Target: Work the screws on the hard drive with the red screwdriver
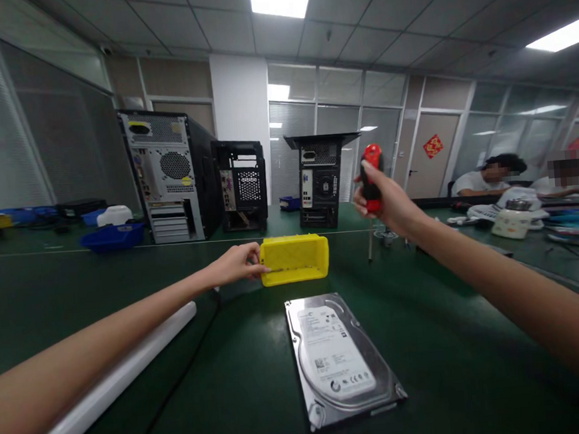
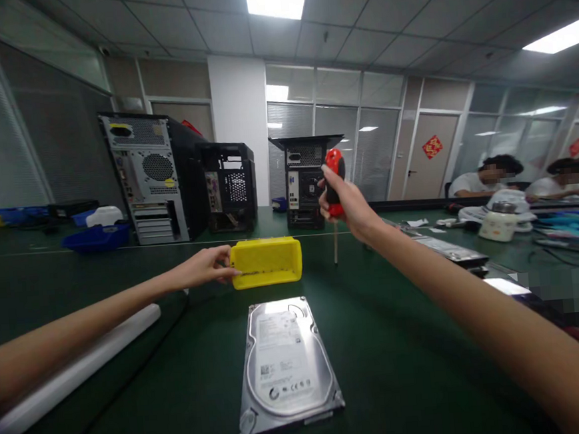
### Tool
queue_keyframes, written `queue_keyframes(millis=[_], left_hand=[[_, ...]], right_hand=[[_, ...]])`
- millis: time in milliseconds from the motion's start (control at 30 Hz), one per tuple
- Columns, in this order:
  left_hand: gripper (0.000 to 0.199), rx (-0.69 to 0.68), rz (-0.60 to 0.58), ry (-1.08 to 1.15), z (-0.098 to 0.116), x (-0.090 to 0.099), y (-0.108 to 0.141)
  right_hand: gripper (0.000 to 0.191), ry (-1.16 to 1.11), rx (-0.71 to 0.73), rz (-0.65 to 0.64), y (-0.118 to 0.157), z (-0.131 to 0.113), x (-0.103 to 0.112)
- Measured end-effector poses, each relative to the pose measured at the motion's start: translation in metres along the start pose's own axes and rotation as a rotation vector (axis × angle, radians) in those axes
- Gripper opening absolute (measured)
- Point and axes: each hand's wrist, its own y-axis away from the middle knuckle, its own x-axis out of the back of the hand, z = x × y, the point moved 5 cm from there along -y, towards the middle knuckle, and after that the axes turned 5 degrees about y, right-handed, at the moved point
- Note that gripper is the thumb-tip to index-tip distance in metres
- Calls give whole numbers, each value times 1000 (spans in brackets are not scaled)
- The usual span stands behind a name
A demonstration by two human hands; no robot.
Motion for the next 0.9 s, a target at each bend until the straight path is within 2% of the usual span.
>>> queue_keyframes(millis=[100, 167, 300, 367, 433, 500, 533, 567, 600, 667, 700, 733, 833, 900], left_hand=[[38, -20, 35, 4, -1, -4, -3], [39, -30, 56, 28, -2, -6, -3], [43, 1, 22, 46, -2, -5, -1], [50, -9, 14, -30, 5, 1, 1], [48, -99, 138, -198, 21, 15, 4], [37, -173, 292, -375, 44, 28, 11], [31, -199, 305, -412, 55, 30, 14], [26, -224, 236, -405, 67, 27, 18], [24, -243, 91, -351, 77, 18, 21], [24, -235, -286, -171, 95, -6, 32], [23, -217, -442, -88, 102, -17, 40], [22, -209, -545, -21, 109, -27, 46], [18, -199, -739, 86, 117, -49, 60], [16, -169, -818, 145, 116, -59, 64]], right_hand=[[29, -105, 86, 40, 10, -37, 0], [32, -155, 129, 73, 19, -55, -2], [45, -303, 73, 44, 37, -66, -17], [38, -368, 3, -25, 47, -65, -32], [22, -416, -87, -108, 57, -62, -48], [23, -461, -164, -190, 68, -59, -63], [26, -480, -182, -224, 72, -59, -68], [26, -497, -181, -244, 76, -59, -72], [26, -511, -169, -258, 79, -60, -75], [23, -537, -127, -266, 82, -61, -78], [23, -550, -110, -270, 82, -62, -80], [22, -562, -100, -273, 83, -61, -81], [22, -609, -91, -294, 84, -58, -86], [21, -639, -98, -313, 86, -55, -91]])
